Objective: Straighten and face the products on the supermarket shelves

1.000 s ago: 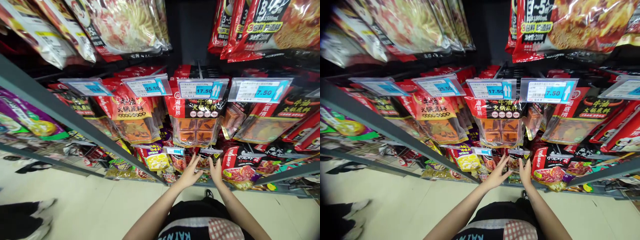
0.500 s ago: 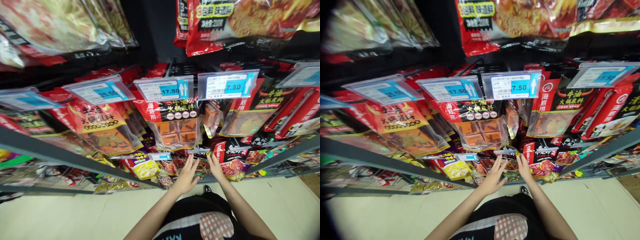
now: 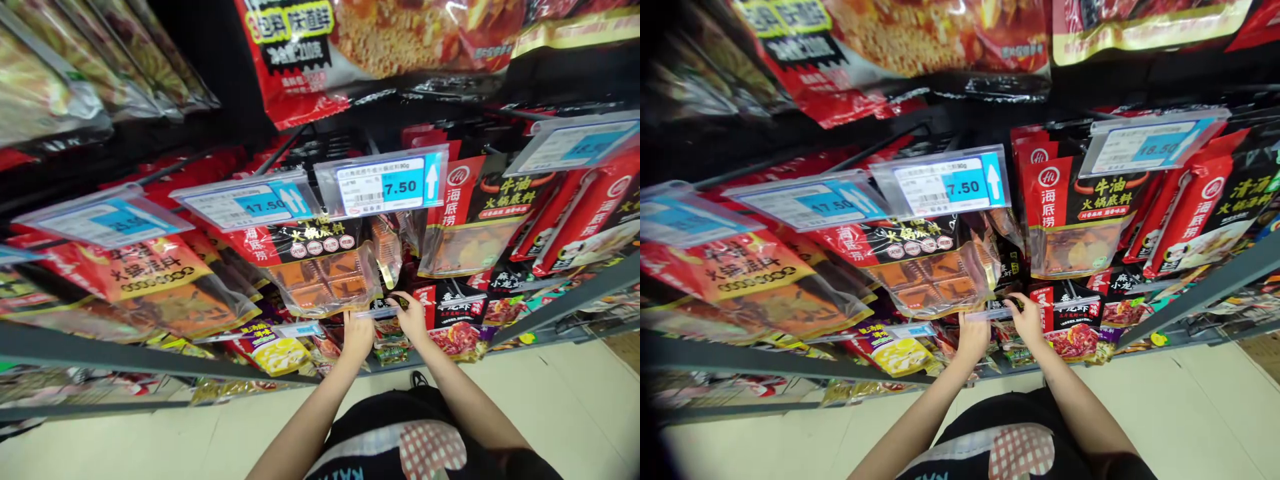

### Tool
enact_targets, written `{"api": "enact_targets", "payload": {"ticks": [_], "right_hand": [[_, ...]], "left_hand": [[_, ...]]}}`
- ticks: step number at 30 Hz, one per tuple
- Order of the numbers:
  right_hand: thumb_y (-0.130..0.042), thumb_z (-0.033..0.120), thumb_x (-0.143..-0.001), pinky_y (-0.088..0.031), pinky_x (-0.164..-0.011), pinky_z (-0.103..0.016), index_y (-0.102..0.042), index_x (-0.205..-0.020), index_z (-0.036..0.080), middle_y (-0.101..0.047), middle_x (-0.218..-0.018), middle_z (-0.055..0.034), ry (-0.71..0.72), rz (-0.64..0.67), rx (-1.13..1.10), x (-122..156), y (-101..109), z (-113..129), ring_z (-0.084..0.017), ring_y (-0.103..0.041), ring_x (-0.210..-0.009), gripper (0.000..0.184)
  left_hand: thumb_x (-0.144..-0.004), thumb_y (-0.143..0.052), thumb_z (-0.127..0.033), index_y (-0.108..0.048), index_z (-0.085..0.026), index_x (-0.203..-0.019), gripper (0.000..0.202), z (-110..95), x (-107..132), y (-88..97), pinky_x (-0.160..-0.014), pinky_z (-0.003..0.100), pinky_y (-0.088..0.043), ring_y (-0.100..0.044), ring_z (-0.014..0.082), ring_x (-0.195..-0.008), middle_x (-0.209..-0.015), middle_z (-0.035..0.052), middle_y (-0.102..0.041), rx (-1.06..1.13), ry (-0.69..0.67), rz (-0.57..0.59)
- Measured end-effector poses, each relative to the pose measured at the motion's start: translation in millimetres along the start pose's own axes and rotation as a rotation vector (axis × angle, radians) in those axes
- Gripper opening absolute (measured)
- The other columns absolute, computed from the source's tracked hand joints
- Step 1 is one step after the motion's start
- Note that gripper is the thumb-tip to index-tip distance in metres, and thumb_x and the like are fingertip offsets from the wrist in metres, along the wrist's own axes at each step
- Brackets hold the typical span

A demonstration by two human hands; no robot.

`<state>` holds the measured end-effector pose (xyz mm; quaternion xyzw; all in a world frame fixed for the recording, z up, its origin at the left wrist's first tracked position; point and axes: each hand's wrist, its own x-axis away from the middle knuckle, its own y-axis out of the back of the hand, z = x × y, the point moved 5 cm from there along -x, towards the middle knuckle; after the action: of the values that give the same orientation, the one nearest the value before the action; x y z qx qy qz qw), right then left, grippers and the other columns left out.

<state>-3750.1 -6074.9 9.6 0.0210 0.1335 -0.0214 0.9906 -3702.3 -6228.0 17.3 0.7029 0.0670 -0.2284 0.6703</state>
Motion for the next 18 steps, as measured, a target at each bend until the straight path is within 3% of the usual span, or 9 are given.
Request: {"api": "enact_targets", "payload": {"ticks": [3,7,11,14,16,18], "right_hand": [[-0.063,0.042,-0.086,-0.052,-0.085,-0.035,-0.07,-0.1,0.019,-0.073,-0.095,-0.0064,-0.016,0.02,-0.01,3.0,-0.2,-0.3,-0.022,-0.068,-0.088,0.028],[-0.06,0.042,-0.088,-0.053,-0.08,-0.033,-0.069,-0.099,0.018,-0.073,-0.093,-0.0064,-0.034,0.027,-0.049,7.1,-0.9,0.9,-0.022,-0.068,-0.085,0.028],[-0.063,0.04,-0.087,-0.054,-0.086,-0.035,-0.07,-0.097,0.019,-0.073,-0.096,-0.0065,-0.019,0.044,-0.095,9.3,1.7,4.7,-0.022,-0.068,-0.091,0.024],[-0.063,0.035,-0.088,-0.054,-0.093,-0.038,-0.066,-0.111,0.02,-0.071,-0.107,-0.0071,0.006,0.05,-0.144,17.3,8.2,7.9,-0.022,-0.067,-0.1,0.028],[-0.06,0.029,-0.091,-0.053,-0.097,-0.04,-0.058,-0.124,0.021,-0.068,-0.118,-0.0086,0.073,-0.008,-0.113,26.3,17.2,13.5,-0.021,-0.065,-0.107,0.034],[-0.056,0.02,-0.092,-0.05,-0.102,-0.044,-0.054,-0.131,0.023,-0.062,-0.128,-0.0093,0.282,-0.041,0.041,35.5,23.9,29.0,-0.023,-0.06,-0.118,0.04]], "left_hand": [[-0.084,-0.045,-0.006,-0.07,-0.008,-0.108,0.035,0.2,-6.0,-4.9,-0.098,0.064,-0.04,-0.061,0.0372,-0.106,-0.112,0.0215,-0.069,-0.075,0.056,0.026],[-0.081,-0.047,-0.008,-0.072,-0.01,-0.107,0.035,2.6,-9.2,-12.9,-0.089,0.063,-0.043,-0.062,0.0379,-0.098,-0.106,0.0213,-0.07,-0.103,0.088,0.03],[-0.081,-0.049,-0.013,-0.073,-0.01,-0.1,0.031,4.1,-4.0,-18.5,-0.088,0.064,-0.042,-0.061,0.0377,-0.095,-0.092,0.019,-0.072,-0.147,0.085,-0.037],[-0.079,-0.049,-0.013,-0.073,-0.008,-0.098,0.03,4.0,0.6,-19.9,-0.084,0.066,-0.042,-0.061,0.0364,-0.087,-0.089,0.0196,-0.071,-0.157,0.076,-0.083],[-0.079,-0.05,-0.013,-0.073,-0.008,-0.095,0.029,4.3,1.6,-20.4,-0.083,0.068,-0.042,-0.062,0.0359,-0.083,-0.088,0.0194,-0.071,-0.15,0.074,-0.079],[-0.08,-0.049,-0.013,-0.073,-0.008,-0.093,0.028,5.4,0.1,-20.3,-0.084,0.069,-0.041,-0.062,0.0372,-0.085,-0.086,0.019,-0.071,-0.127,0.071,-0.055]]}}
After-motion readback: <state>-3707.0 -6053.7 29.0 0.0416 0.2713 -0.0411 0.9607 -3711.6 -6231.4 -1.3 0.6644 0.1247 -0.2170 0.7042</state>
